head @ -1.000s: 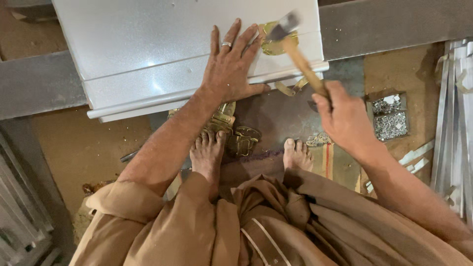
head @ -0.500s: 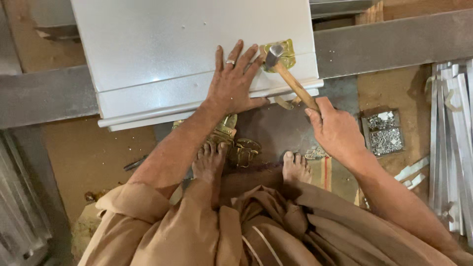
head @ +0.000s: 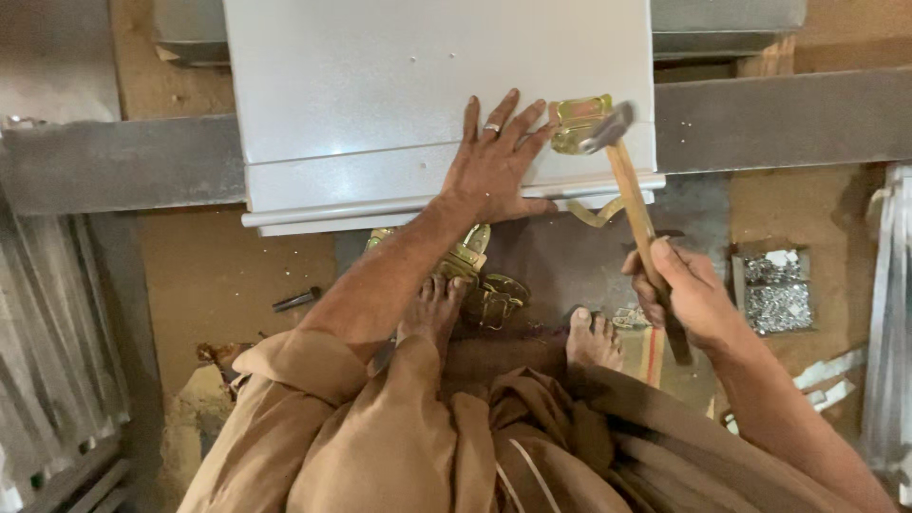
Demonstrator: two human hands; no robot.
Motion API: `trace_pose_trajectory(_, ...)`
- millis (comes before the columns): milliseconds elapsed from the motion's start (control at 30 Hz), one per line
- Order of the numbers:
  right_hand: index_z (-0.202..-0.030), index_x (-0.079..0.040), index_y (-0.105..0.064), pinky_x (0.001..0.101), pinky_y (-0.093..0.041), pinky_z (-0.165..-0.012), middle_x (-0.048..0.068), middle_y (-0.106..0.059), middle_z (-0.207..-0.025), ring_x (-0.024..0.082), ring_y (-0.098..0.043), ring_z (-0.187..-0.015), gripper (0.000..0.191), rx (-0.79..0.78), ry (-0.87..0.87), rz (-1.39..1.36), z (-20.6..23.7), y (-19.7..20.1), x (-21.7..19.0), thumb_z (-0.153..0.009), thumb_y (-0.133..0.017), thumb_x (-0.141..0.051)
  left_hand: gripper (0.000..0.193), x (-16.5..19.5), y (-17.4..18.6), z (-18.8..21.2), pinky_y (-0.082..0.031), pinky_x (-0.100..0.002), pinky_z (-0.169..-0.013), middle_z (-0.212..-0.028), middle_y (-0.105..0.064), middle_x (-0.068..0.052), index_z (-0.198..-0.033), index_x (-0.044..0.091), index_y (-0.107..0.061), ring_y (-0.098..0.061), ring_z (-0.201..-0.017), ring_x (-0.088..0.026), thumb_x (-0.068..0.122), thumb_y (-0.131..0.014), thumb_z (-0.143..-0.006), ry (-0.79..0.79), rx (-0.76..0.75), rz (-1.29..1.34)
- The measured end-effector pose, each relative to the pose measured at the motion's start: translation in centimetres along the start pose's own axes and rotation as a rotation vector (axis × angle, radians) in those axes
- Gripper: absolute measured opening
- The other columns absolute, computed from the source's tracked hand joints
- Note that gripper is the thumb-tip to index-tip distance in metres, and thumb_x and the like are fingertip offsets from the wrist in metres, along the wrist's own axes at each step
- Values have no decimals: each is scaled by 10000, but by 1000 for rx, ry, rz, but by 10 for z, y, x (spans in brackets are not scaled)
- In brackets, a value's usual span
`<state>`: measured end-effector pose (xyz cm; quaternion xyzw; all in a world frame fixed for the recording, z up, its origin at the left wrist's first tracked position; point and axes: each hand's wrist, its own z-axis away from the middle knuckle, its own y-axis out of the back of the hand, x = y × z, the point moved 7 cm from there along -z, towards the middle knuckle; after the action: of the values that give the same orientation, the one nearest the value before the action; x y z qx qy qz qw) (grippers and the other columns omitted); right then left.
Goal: The person sits on the workshop floor with a white metal panel across their lap and hammers brass hinge fittings onto its edge. They pick fittings one at a time from a pile on the floor, position each on the panel, and strike it with a hammer to attach it, repeating across the panel edge.
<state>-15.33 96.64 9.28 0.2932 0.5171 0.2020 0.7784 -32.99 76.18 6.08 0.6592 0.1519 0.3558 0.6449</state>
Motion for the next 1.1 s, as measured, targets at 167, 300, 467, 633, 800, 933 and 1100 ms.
trace_pose_trajectory(167,-1016,9,-621,446,-434,-562,162,-578,-672,345,-589,-635,350,75,150,290,11,16,-9,-1051,-603,-339,1135,2,-1,-5,-22,-712,-1217,-1665,-212,-66,-1561,219,-354,-88,-1550,-332,827,-712,-672,44,-94,11)
trace_pose_trajectory(300,-970,23,-526,474,-477,-595,216,-589,-703,403,-613,-634,365,208,256,148,19,32,-19,-1067,-549,-328,1164,4,4,-6,-5,-708,-1215,-1661,-214,-71,-1573,211,-354,-89,-1549,-336,834,-725,-662,44,-62,51)
trace_pose_trajectory(467,-1021,21,-527,550,-425,-596,255,-607,-680,492,-598,-660,348,-62,111,399,0,9,-13,-1097,-575,-315,1145,4,8,-1,-5,-703,-1220,-1670,-240,-66,-1565,194,-379,-103,-1560,-331,805,-746,-668,44,-45,70)
trace_pose_trajectory(633,-1013,-15,-534,420,-416,-459,96,-549,-643,229,-543,-545,371,189,84,160,5,60,-31,-1090,-526,-379,1160,5,12,-2,-1,-702,-1203,-1640,-268,-85,-1545,176,-398,-114,-1535,-343,780,-774,-629,31,12,97)
trace_pose_trajectory(800,-1008,-100,-540,236,-431,-472,55,-558,-684,43,-475,-495,344,611,872,-702,38,84,-49,-1044,-545,-441,1131,5,10,-2,-2,-704,-1220,-1656,-270,-79,-1550,189,-409,-121,-1551,-351,759,-793,-651,11,19,121)
trace_pose_trajectory(933,-966,-35,-526,402,-401,-571,144,-593,-735,373,-573,-621,322,-5,236,337,6,8,-28,-1126,-613,-301,1136,3,12,-1,-5,-697,-1225,-1661,-263,-71,-1561,216,-403,-119,-1560,-348,743,-801,-636,34,-6,105)
trace_pose_trajectory(1100,-811,-106,-496,336,-390,-404,33,-594,-661,148,-538,-521,372,313,297,10,19,67,-40,-1096,-547,-340,1192,6,14,-4,13,-673,-1217,-1644,-239,-60,-1557,223,-361,-100,-1540,-339,793,-787,-600,40,-35,121)
